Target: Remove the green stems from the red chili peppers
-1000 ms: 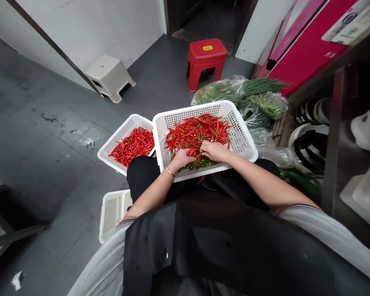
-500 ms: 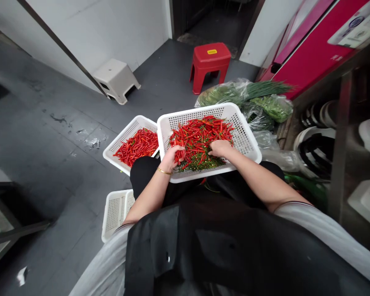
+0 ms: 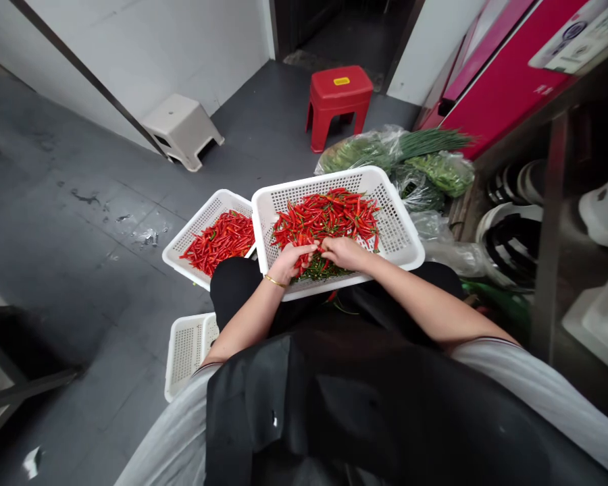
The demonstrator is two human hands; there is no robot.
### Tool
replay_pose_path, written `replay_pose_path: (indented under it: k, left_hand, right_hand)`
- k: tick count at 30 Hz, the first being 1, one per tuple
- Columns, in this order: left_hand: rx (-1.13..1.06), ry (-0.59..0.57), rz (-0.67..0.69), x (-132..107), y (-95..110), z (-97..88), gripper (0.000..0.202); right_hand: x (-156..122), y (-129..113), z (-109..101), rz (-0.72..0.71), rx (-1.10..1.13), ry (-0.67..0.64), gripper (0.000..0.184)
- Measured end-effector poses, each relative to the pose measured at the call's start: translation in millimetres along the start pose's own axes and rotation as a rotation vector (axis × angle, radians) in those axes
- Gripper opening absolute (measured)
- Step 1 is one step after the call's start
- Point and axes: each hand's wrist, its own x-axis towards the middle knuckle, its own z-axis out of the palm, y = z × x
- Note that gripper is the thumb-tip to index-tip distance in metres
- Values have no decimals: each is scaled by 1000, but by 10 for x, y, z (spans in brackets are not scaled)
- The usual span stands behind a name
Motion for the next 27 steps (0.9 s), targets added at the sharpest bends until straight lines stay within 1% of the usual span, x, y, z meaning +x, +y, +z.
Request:
replay_pose_path:
  k: [2,4,6,7,8,9,10,12,13,15,16,18,20,22,25,27]
  left_hand:
    - [17,16,97,-37,-17,91,33]
    - [102,65,250,-105,-18,170,32]
    - [235,109,373,-175,4,217,32]
    - [280,130,409,-201,24,221,32]
    - [292,154,422,-216,47,209,32]
    - [264,179,410,-220,73,182,31]
    - [205,199,372,-211,97,142,30]
    - [78,212,240,-168,131,40,27]
    - [34,208,174,-139,135,-7,25]
    - [-10,204,98,-83,110,-70,22]
    - [-20,205,85,-59,83,-81,20]
    - [-33,199,51,-24,16,-69,21]
    - [-45,180,-3,-2,-41,-34,25]
    - [-69,140,-13,10,-65,0,28]
    - [-54,54,86,6,-50,33,35]
    - [48,38,226,-18,-33,48,37]
  right_hand:
    - [-49,-137,76,-31,97,-3,14]
    - [-68,-200,149,33,283,-26,21]
    - [-72,-167,187,144,455,-90,26]
    - [-70,-116,190,191,486,-136,29]
    - [-65,-49,185,227,454,-174,30]
    - [-54,30,176,252,356,-189,31]
    - [-38,112,167,261,208,-185,30]
    - [11,256,160,240,-116,-153,30]
    - [43,307,164,218,-244,-146,33]
    - [107,353,175,156,-380,-179,36]
    - [132,348,174,127,-404,-195,36]
    - [151,296,148,99,-409,-166,35]
    - [121,210,98,78,-360,-111,34]
    - [57,119,48,33,-280,-97,32]
    - [-32,27,23,-38,-127,-110,26]
    - [-54,9,41,-37,-25,-109,23]
